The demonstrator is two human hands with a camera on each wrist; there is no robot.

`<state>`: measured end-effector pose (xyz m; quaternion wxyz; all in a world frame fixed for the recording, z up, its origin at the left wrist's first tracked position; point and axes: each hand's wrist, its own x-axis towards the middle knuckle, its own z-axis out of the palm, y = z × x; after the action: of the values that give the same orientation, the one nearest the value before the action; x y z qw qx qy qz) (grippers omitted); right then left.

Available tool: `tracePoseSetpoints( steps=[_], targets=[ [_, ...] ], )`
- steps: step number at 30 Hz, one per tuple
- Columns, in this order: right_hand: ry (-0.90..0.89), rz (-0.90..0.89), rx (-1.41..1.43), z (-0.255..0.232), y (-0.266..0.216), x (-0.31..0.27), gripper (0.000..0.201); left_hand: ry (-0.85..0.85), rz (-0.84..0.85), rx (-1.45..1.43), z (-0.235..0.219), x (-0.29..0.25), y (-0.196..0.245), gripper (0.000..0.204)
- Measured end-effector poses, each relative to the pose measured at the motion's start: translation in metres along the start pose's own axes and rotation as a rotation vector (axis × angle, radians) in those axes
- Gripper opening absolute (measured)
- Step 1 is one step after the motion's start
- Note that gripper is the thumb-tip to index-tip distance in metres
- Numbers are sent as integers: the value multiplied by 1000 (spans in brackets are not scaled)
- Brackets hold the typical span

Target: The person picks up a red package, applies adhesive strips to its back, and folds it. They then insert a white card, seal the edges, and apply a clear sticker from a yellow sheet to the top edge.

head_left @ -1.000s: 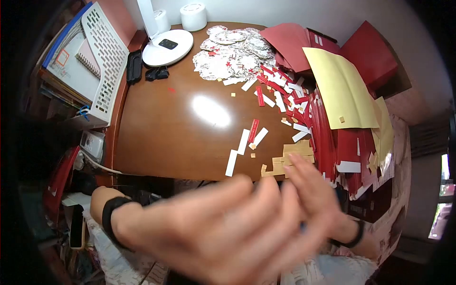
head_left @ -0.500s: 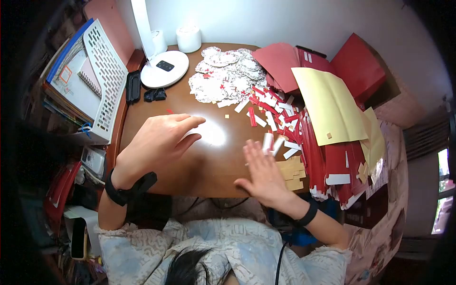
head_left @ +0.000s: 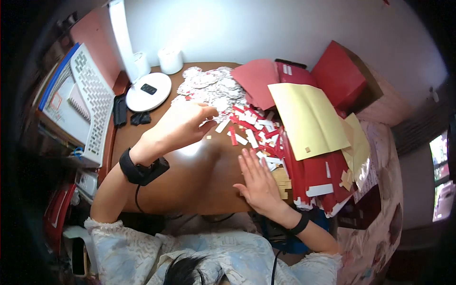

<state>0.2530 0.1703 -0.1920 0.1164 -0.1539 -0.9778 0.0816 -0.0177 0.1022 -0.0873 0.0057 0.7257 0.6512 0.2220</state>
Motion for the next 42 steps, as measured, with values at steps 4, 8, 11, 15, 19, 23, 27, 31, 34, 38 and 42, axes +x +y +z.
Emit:
tracePoseSetpoints(
  steps=[4,8,11,15,19,23,27,31,34,38,42],
  targets=[
    [253,-147,-37,-46,-18,-6,50,37,-41,-219,25,28,18,12],
    [402,-65,-59,-92,-11,-30,34,-100,-20,-392,51,44,49,15],
    [424,50,-80,-117,6,-56,32,-235,-136,-611,69,61,71,23],
    [422,274,-136,-135,37,-79,36,-440,-353,-1118,92,88,79,25],
    [262,332,-194,-143,85,-91,64,-628,-408,-1349,94,94,103,17],
    [93,328,-244,-139,104,-88,64,-663,-460,-1300,100,92,135,33],
    [-3,343,-184,-134,106,-85,58,-590,-476,-1388,107,88,143,35],
    [-16,374,-132,-132,110,-87,54,-593,-437,-1315,75,74,134,34],
    [2,384,-113,-128,114,-90,53,-597,-494,-1279,35,53,112,34],
    [4,396,-116,-129,109,-87,53,-381,-592,-1357,-6,13,75,47],
    [-3,409,-136,-131,106,-84,52,-158,-565,-1397,-52,-28,43,48]
  ],
)
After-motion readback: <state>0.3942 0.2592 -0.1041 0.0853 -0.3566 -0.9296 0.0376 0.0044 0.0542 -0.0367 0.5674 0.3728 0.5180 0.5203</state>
